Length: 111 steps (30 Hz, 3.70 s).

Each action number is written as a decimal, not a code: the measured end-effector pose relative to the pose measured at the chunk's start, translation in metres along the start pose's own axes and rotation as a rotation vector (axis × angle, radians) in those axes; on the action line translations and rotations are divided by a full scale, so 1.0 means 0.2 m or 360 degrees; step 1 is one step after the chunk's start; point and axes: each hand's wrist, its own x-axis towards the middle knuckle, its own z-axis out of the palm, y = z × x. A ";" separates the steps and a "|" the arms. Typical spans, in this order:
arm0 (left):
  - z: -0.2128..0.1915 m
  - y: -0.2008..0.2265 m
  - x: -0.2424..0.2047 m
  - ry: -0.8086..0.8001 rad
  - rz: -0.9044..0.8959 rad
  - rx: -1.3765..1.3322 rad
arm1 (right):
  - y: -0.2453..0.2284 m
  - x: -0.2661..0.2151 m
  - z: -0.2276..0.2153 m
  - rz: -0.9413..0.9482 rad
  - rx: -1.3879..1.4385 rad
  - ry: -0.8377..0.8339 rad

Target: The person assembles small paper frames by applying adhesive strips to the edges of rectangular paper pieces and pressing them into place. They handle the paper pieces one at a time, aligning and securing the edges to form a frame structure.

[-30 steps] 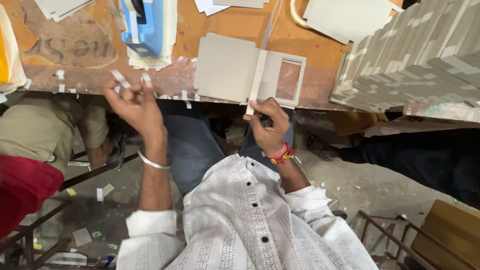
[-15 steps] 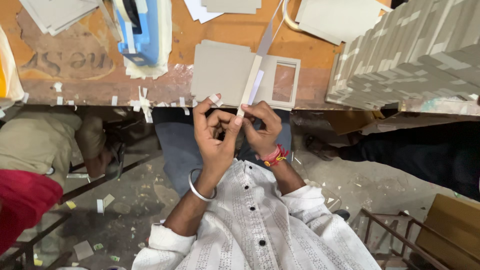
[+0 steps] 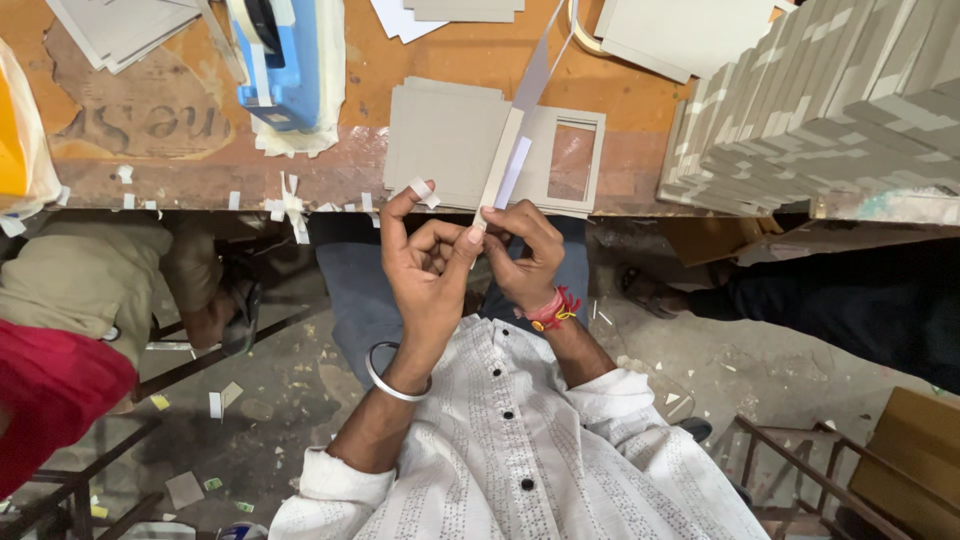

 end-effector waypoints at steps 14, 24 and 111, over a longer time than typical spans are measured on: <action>0.01 -0.03 0.04 0.0051 0.0033 0.0183 | -0.05 0.05 -0.07 0.0028 0.0187 -0.0171; -0.01 -0.26 0.04 0.0355 0.0385 0.0357 | 0.00 0.06 -0.03 0.0248 0.0143 -0.0178; -0.24 -0.17 -0.12 0.0027 -0.0025 0.0193 | -0.02 0.07 -0.18 0.0371 0.0505 0.0172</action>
